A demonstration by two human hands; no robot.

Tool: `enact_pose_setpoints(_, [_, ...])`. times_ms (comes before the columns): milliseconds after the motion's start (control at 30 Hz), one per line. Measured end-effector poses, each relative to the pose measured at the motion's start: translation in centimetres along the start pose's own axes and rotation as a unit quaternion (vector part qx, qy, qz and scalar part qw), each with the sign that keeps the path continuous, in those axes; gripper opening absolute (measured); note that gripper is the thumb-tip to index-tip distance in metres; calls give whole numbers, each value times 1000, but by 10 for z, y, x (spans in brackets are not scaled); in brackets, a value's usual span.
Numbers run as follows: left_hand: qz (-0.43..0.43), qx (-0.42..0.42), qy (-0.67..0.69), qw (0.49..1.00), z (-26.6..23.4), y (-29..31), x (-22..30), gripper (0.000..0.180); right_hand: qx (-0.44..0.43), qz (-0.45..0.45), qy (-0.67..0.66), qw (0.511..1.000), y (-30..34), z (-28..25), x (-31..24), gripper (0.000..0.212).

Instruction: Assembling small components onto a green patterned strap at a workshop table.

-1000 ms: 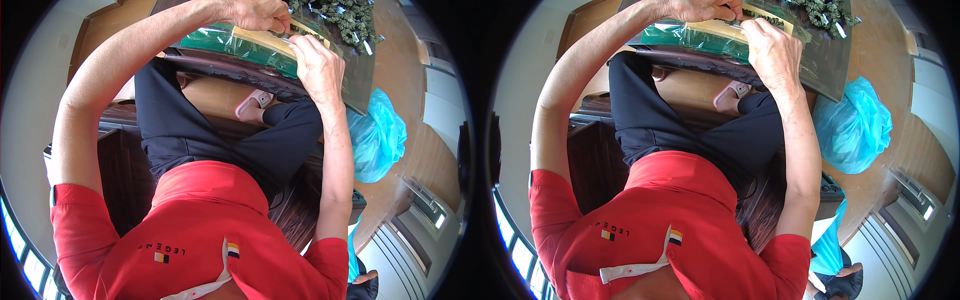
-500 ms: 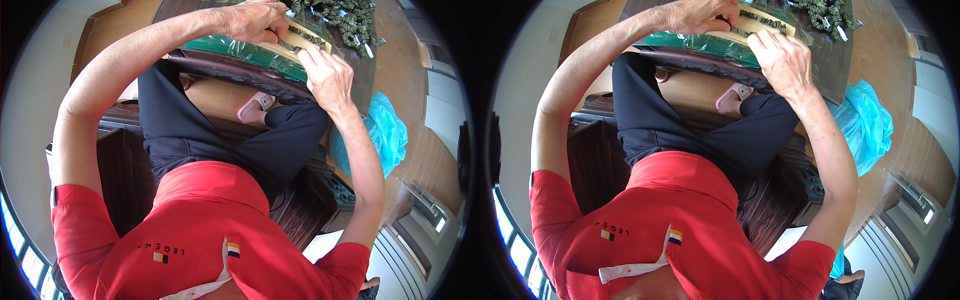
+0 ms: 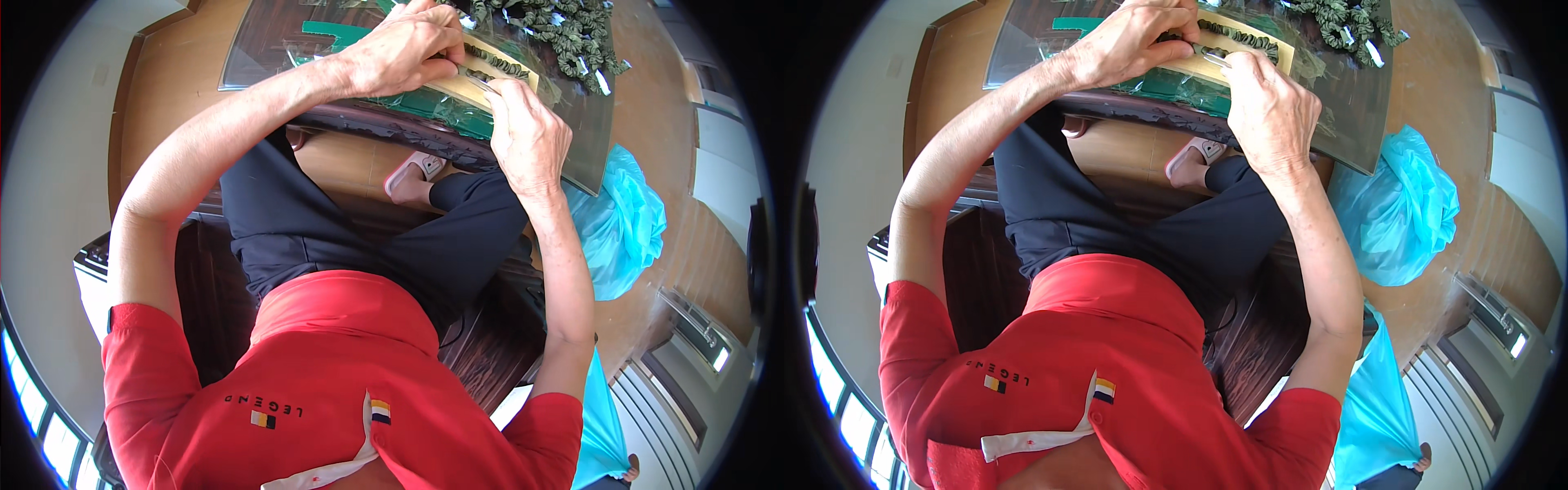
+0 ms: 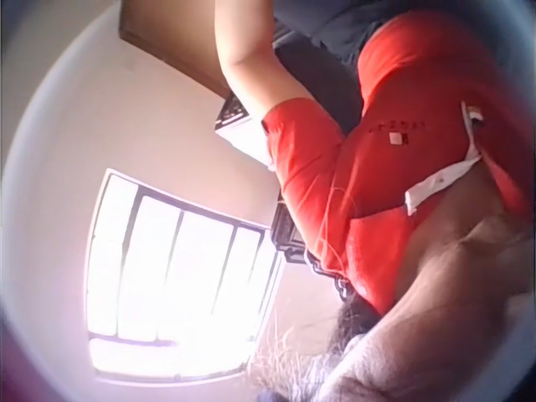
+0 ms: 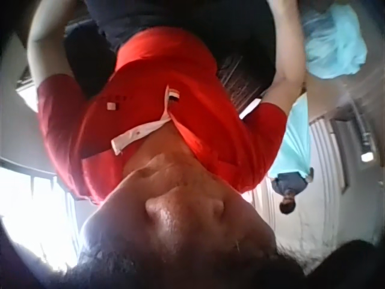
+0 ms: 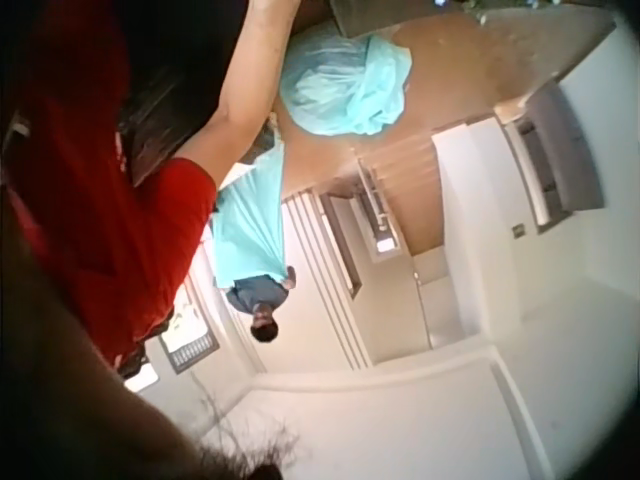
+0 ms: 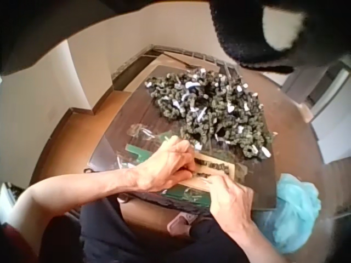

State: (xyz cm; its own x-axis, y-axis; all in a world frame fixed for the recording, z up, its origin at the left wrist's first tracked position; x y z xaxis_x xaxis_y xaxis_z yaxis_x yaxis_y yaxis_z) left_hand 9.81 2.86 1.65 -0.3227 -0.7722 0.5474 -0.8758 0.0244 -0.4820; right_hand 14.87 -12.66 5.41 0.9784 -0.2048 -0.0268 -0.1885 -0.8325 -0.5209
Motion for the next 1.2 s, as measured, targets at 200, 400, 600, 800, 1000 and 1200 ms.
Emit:
enact_pose_setpoints(200, [73, 85, -30, 993, -4, 8, 6, 13, -7, 65, -68, 996, 0, 0, 3, 11])
enact_pose_setpoints(400, [160, 170, -78, 969, -15, 17, 21, 17, -29, 90, -58, 994, -2, 0, 1, 8])
enact_pose_setpoints(600, [61, 145, 7, 988, -16, 16, 15, 18, -53, 144, -138, 979, -3, 4, 4, 4])
enact_pose_setpoints(800, [84, 161, -28, 983, -17, 17, 20, 18, -62, 174, -177, 967, -3, 10, 10, 2])
enact_pose_setpoints(1000, [18, 136, 19, 990, -17, 16, 18, 18, -73, 217, -228, 946, -1, 16, 16, 4])
enact_pose_setpoints(1200, [62, 164, 23, 984, -3, 22, -2, 17, -62, 230, -255, 937, -1, 20, 15, 5])
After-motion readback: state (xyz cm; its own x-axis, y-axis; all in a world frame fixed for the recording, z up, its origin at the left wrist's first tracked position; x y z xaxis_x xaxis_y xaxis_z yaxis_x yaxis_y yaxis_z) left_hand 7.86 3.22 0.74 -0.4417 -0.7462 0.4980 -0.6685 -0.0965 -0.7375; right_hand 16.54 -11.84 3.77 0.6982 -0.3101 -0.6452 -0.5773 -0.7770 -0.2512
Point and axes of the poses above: each hand's wrist, its own y-axis away from the middle knuckle, its own z-axis out of the palm, x = y × z, the point moved 6 cm from there along -y, towards the middle knuckle, and after that the axes turned 2 degrees about x, right-handed, at the moved point
